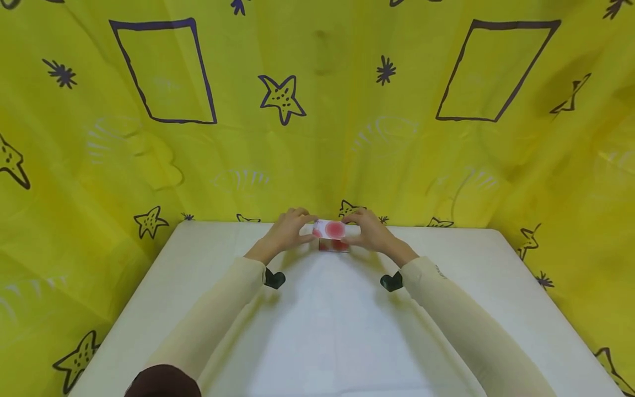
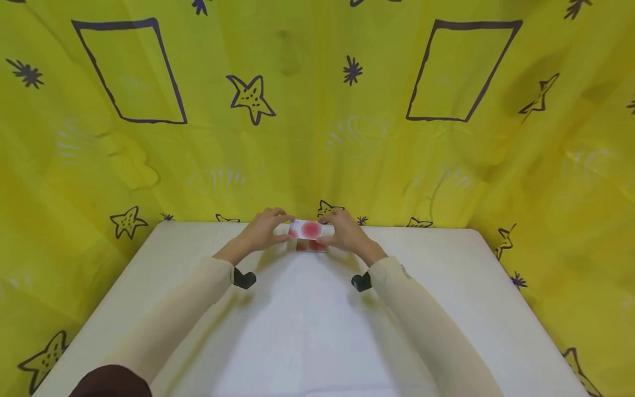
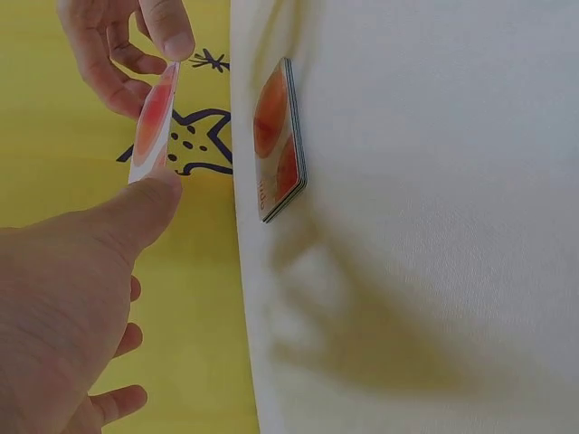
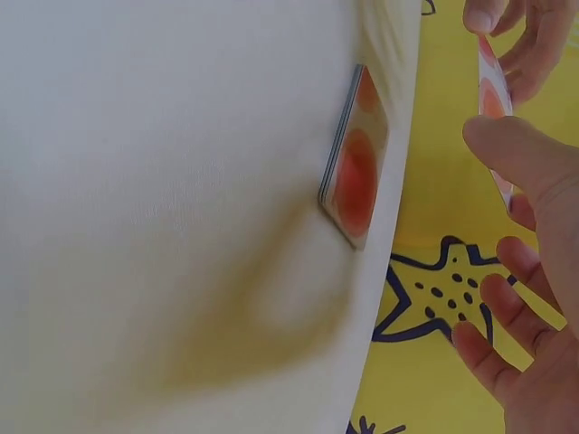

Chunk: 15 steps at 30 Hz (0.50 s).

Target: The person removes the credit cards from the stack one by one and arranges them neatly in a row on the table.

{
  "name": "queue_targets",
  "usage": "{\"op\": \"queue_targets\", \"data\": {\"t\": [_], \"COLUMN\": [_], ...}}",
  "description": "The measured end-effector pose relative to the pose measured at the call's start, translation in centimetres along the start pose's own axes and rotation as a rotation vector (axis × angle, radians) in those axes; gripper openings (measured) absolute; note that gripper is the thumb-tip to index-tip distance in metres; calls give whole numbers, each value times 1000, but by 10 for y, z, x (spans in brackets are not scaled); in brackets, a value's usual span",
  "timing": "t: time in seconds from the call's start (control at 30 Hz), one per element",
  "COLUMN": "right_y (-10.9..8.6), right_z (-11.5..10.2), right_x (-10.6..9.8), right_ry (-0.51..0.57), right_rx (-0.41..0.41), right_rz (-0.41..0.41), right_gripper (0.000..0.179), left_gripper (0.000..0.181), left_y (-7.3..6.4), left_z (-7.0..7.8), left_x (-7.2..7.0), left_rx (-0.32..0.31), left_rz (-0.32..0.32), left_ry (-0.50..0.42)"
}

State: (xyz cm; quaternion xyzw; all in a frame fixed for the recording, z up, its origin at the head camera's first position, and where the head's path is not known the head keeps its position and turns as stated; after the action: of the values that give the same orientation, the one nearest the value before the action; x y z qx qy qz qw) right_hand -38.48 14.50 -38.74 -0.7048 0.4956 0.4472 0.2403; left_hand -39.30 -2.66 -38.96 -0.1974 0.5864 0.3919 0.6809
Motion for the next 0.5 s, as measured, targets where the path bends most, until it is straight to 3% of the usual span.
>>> {"op": "queue_targets", "data": {"t": [0.2,0.5], "right_y": [5,15], "right_z": [-18,-46], "right_x": [3,15], "right_ry": [-38,-37], "right_rx": [-60,-77], "right_rz": [-1,-24], "right_gripper": [48,47], "left_gripper": [51,49], "left_y": [-12,-40], "left_z": [-3,-12], "left_x": [-12,-37], "left_rx": [28,62], "left_rz": [12,47], "left_ry": [22,35]}}
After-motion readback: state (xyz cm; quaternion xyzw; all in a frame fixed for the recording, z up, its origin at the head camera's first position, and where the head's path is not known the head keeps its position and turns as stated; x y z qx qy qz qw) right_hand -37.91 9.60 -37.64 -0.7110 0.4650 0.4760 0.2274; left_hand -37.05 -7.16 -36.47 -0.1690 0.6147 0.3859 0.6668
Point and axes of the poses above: each hand's wrist, its own y-axis towards the middle knuckle, its own x-axis out of the palm, z = x × y, the point moved 9 cm from there along y, towards the middle knuckle, and after that the axes turned 4 degrees about x, right-handed, at the moved point
